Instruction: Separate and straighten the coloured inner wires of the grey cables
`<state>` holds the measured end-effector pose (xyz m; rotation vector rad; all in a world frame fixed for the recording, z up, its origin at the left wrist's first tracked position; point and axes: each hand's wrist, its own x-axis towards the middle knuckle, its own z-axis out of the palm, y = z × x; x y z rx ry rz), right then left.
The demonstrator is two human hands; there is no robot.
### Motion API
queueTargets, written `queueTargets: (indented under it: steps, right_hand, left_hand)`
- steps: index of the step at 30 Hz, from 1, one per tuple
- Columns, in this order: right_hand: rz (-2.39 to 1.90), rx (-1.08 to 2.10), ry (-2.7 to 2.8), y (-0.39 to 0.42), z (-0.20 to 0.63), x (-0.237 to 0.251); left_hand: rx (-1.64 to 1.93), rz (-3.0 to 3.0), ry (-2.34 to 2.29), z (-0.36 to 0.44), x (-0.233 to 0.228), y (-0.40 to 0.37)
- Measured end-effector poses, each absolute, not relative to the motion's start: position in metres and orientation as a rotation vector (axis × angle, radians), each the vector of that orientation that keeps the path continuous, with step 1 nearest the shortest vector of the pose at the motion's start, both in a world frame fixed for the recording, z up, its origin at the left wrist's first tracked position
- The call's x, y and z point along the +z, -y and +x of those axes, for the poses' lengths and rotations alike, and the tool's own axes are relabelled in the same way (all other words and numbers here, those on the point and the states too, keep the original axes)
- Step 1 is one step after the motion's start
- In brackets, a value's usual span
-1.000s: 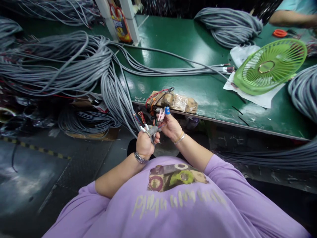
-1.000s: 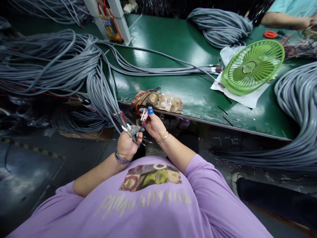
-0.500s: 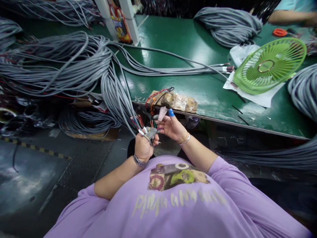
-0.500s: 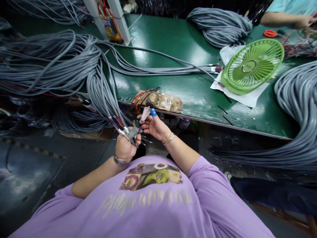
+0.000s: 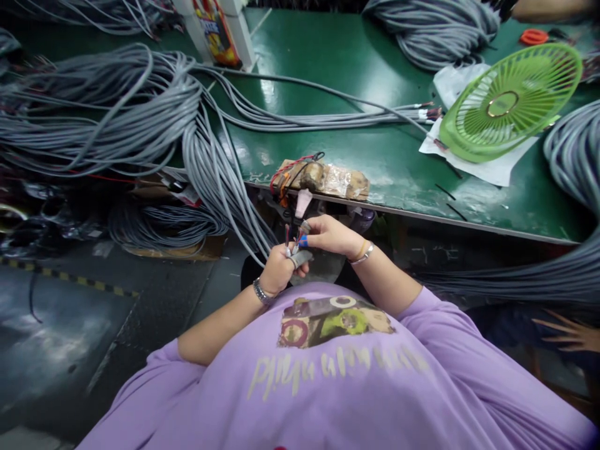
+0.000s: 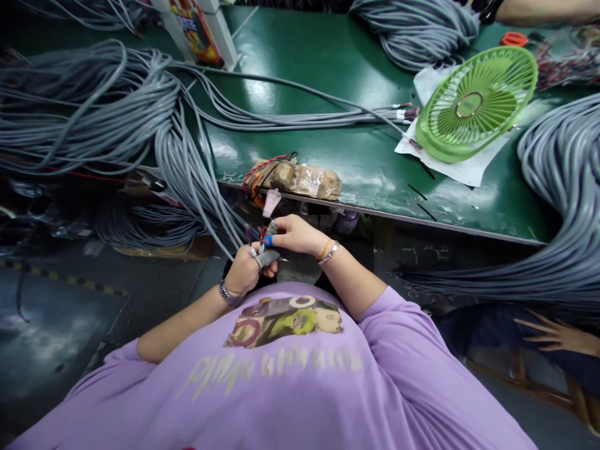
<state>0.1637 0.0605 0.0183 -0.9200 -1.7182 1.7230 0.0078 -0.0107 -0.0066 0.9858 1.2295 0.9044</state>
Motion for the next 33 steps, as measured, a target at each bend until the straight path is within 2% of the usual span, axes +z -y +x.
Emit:
queueTargets:
  steps: [4,12,19,26,33]
  right_hand:
    - [-0.906,1.672,1.714,-0.056,0.168,0.015]
    - [-1.063,1.888,0.949,-0.068,0.18,-0.013]
    - [-0.847,2.135,0.836,-0.081,0.151,-0.006]
    - [-0.774,1.846,0.878,-0.083,0.134,-0.006]
    - [-0.752,1.959,0.625,-0.086,0.128,-0.002]
  left_hand:
    - [0.764,0.935,-1.17,0.006,0.0,0.009]
    - [1.151,0.694,-1.115,0.008,0.011,0.01]
    - [1.239,0.595,-1.133,0.019,0.022,0.001]
    - [1.276,0.506,-1.148,0.016,0.021,-0.006]
    - [1.261,0.524,-1.126,0.014,0.017,-0.009]
